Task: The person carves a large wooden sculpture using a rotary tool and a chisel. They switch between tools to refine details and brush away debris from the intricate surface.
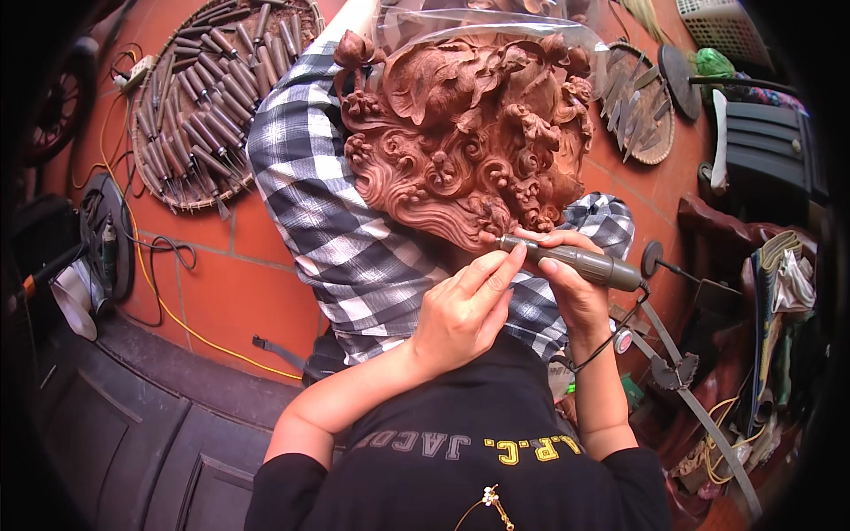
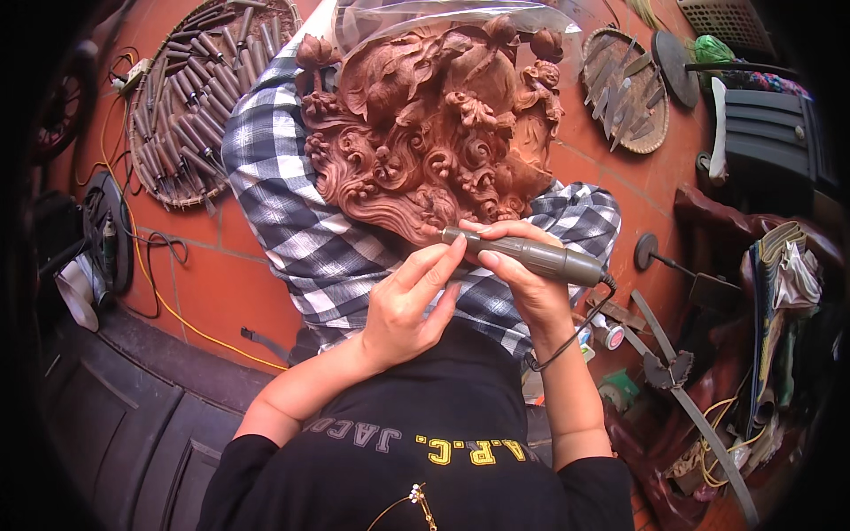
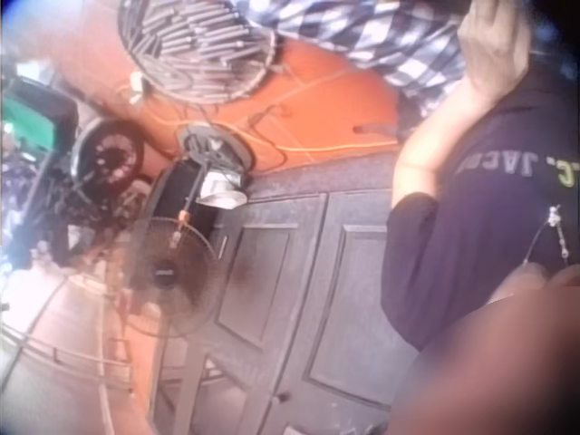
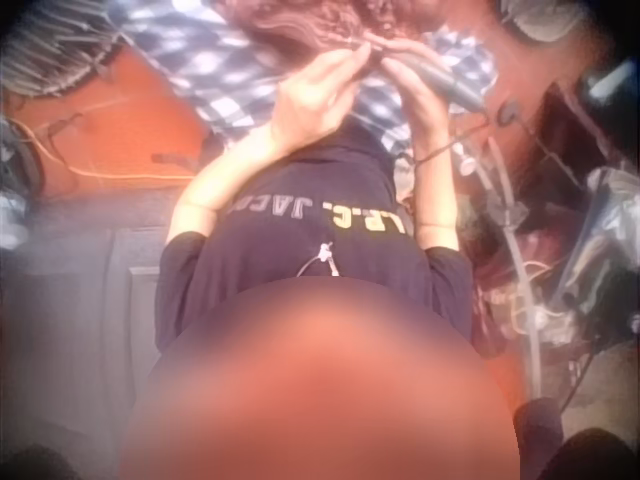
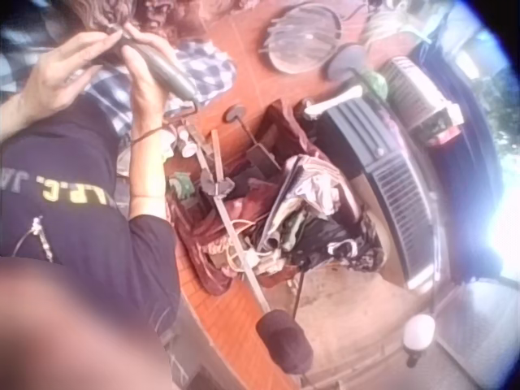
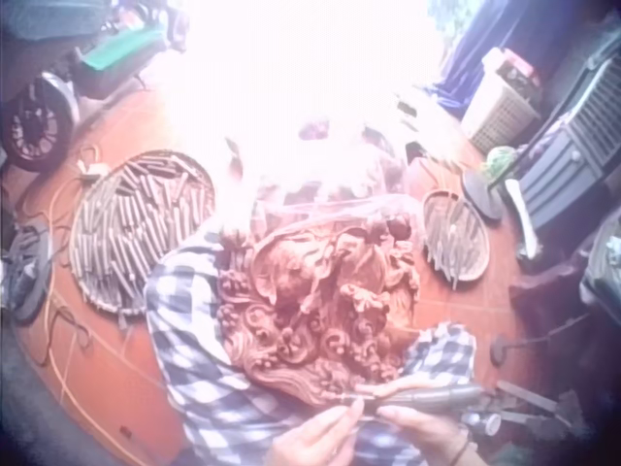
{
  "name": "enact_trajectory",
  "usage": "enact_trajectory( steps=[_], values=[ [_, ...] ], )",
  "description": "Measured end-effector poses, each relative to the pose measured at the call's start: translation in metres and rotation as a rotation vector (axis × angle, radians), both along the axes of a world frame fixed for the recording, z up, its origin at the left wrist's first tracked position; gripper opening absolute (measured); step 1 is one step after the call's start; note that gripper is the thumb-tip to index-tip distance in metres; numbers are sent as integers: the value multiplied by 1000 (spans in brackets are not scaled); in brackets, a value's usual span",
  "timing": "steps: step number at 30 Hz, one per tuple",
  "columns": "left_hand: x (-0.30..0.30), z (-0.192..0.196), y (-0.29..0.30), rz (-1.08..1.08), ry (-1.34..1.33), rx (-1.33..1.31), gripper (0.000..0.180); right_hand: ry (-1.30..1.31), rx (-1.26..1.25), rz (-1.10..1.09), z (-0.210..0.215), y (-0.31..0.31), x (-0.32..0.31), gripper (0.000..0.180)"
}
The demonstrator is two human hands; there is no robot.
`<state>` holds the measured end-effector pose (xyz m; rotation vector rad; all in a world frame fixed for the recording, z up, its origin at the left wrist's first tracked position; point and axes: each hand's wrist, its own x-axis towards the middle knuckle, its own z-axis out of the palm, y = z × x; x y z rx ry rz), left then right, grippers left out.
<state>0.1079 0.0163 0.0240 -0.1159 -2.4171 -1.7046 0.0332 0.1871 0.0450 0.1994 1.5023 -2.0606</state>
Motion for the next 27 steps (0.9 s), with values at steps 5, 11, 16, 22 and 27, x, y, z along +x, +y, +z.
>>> enact_trajectory(
  steps=[5,11,16,22,27],
  values=[
    [-10,-2,-1,18,42,-46,63,-72,-143,-45,-7,-1,-7,27],
    [-6,2,-2,2,19,-62,65,86,14,-8,-1,-5,-4,24],
    [2,-1,-3,7,24,-8,66,356,366,117,28,-20,-4,23],
    [-3,0,-7,17,27,65,66,573,613,205,50,-37,-10,22],
    [5,-4,-10,30,18,131,67,692,732,299,60,-51,-9,21]
  ],
)
